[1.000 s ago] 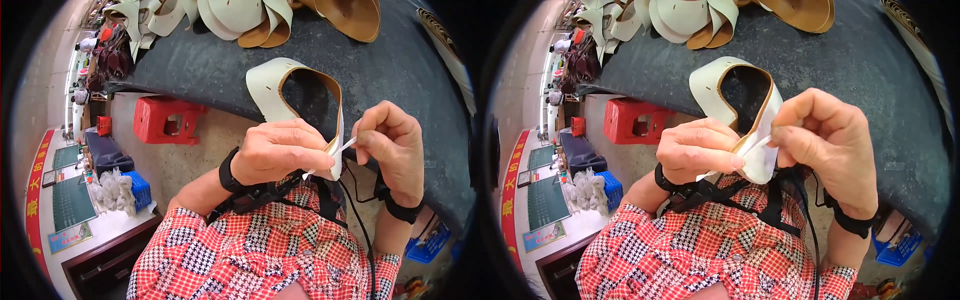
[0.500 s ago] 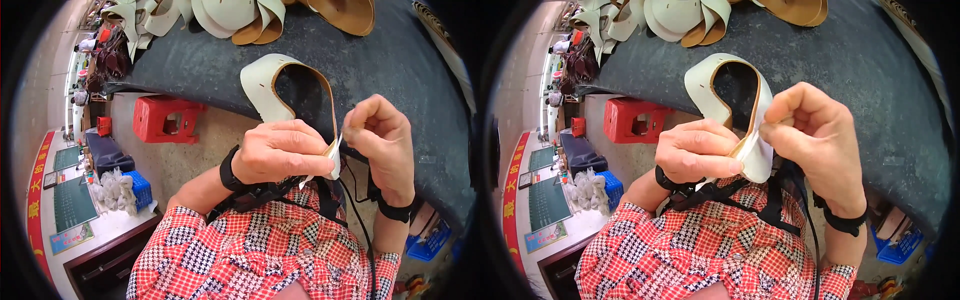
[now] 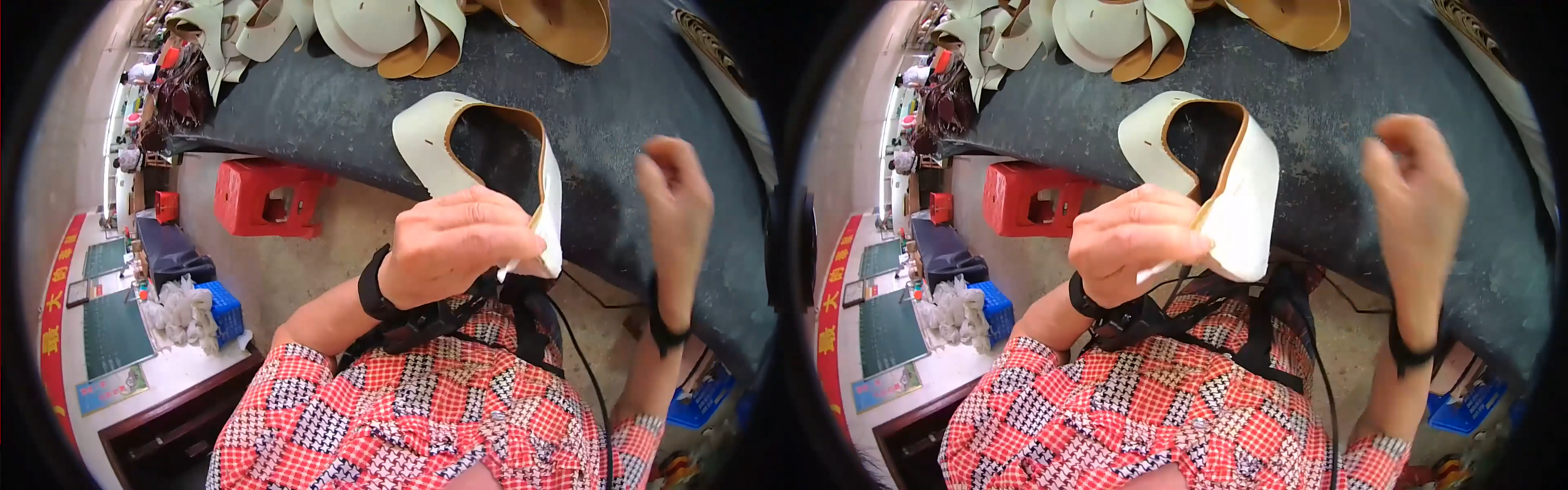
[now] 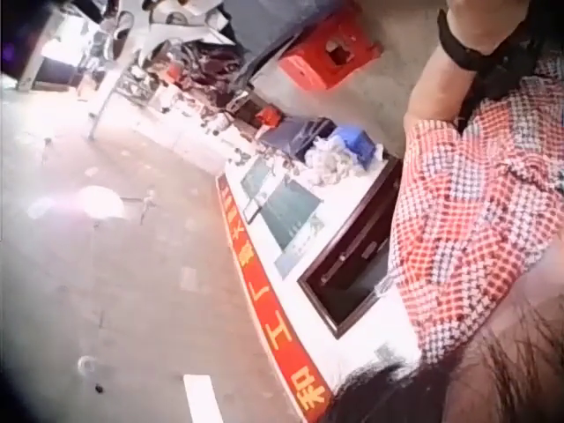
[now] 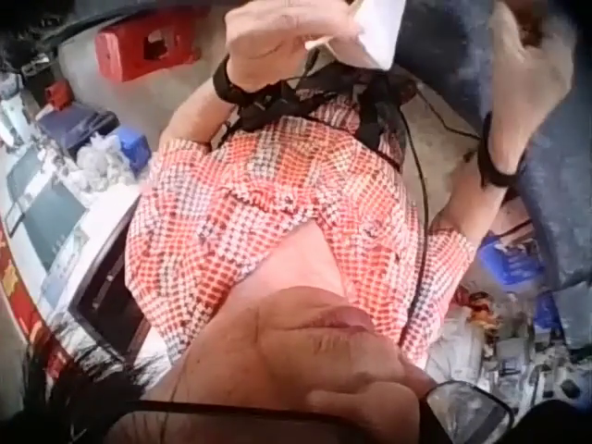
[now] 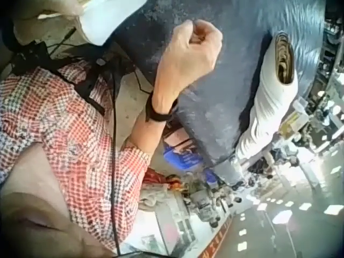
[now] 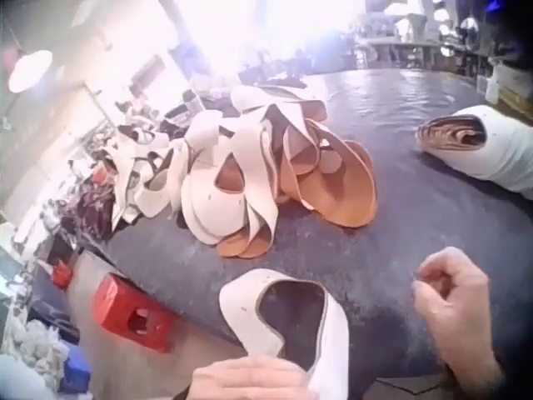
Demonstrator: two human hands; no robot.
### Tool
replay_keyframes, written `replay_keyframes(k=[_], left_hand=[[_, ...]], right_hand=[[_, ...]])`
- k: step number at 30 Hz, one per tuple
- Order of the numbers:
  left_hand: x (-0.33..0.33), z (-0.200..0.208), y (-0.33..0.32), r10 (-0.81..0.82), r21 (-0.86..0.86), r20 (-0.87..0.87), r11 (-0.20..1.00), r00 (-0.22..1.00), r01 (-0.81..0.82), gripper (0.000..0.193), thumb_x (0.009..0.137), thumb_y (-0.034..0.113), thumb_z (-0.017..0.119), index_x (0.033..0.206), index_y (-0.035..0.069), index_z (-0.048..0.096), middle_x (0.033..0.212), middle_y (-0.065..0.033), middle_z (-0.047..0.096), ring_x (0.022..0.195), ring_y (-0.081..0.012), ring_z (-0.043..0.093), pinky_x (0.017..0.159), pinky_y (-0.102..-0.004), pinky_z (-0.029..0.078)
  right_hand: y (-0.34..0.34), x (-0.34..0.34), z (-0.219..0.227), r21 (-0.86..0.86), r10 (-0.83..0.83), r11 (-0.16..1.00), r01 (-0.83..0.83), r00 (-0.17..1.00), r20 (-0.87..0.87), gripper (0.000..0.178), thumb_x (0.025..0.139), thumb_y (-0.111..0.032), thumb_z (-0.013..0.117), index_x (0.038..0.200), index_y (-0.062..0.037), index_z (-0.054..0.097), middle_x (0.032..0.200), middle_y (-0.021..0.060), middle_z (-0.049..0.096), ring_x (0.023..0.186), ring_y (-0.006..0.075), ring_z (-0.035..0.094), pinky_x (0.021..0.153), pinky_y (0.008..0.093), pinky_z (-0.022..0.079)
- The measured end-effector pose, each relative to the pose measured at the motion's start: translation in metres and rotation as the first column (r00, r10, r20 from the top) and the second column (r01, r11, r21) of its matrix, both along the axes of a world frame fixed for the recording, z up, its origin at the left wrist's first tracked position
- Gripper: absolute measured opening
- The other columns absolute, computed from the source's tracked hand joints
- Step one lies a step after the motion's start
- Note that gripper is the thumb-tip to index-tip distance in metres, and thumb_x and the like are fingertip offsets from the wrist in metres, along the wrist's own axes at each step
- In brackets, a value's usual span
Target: The person is assembling and inspecting shoe upper components in a factory setting.
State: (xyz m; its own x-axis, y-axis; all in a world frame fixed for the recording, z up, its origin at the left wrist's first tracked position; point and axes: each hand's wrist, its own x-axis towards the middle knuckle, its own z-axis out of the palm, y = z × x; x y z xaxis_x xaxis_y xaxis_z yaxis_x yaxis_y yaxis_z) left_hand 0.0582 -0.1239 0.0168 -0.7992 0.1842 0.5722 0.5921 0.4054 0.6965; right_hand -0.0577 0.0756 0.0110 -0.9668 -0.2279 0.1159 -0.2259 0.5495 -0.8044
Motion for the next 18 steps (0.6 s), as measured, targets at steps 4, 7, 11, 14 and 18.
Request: replay_keyframes(k=[4,7,11,14,18], left_hand=[[-0.004,-0.011,0.014,0.142,0.058,-0.019,0.988,0.99,-0.14,0.021,0.065,-0.008,0.061,0.085,-0.002,0.063,0.071,-0.0096,0.063,0.069,-0.0217,0.062,0.063,-0.0292,0.049],[-0.01,-0.004,0.025,0.089,0.029,-0.026,0.996,0.996,-0.088,0.02,0.064,-0.008,0.06,0.083,-0.002,0.062,0.073,-0.0098,0.063,0.068,-0.0217,0.062,0.062,-0.0283,0.049],[-0.014,-0.013,0.037,0.128,-0.044,-0.066,0.99,0.99,-0.131,0.021,0.063,-0.009,0.061,0.083,-0.002,0.061,0.075,-0.0091,0.063,0.066,-0.022,0.062,0.061,-0.0282,0.049],[-0.016,-0.007,0.04,0.108,-0.052,0.003,0.993,0.994,-0.107,0.022,0.065,-0.007,0.064,0.085,-0.001,0.063,0.075,-0.009,0.063,0.067,-0.0208,0.063,0.061,-0.0266,0.05],[-0.018,0.004,0.039,0.044,0.038,0.255,0.998,0.966,-0.055,0.016,0.079,-0.003,0.058,0.093,0.002,0.063,0.078,-0.007,0.065,0.07,-0.0124,0.063,0.061,-0.0225,0.049]], right_hand=[[-0.012,0.082,0.027,-0.179,0.372,0.862,-0.474,0.832,-0.411,0.035,0.063,-0.004,0.071,0.094,-0.0023,0.056,0.085,0.0108,0.056,0.07,0.0229,0.057,0.059,0.032,0.047],[-0.016,0.088,0.008,-0.134,0.199,0.945,-0.3,0.847,-0.492,0.046,0.057,-0.004,0.074,0.099,-0.0045,0.056,0.092,0.0097,0.054,0.07,0.0227,0.057,0.061,0.031,0.049],[-0.015,0.077,0.0,-0.1,0.148,0.955,-0.279,0.742,-0.653,0.039,0.058,0.004,0.07,0.095,-0.0039,0.06,0.087,0.0086,0.054,0.066,0.0185,0.056,0.054,0.0268,0.047],[-0.003,0.078,-0.001,-0.04,0.233,0.941,-0.337,0.729,-0.643,0.036,0.059,0.006,0.07,0.093,-0.0016,0.061,0.088,0.0107,0.056,0.066,0.0192,0.058,0.053,0.0265,0.047],[0.002,0.091,-0.004,-0.039,0.162,0.966,-0.254,0.72,-0.675,0.034,0.06,0.006,0.068,0.093,0.0017,0.059,0.092,0.0139,0.057,0.07,0.0213,0.059,0.056,0.0286,0.048]])
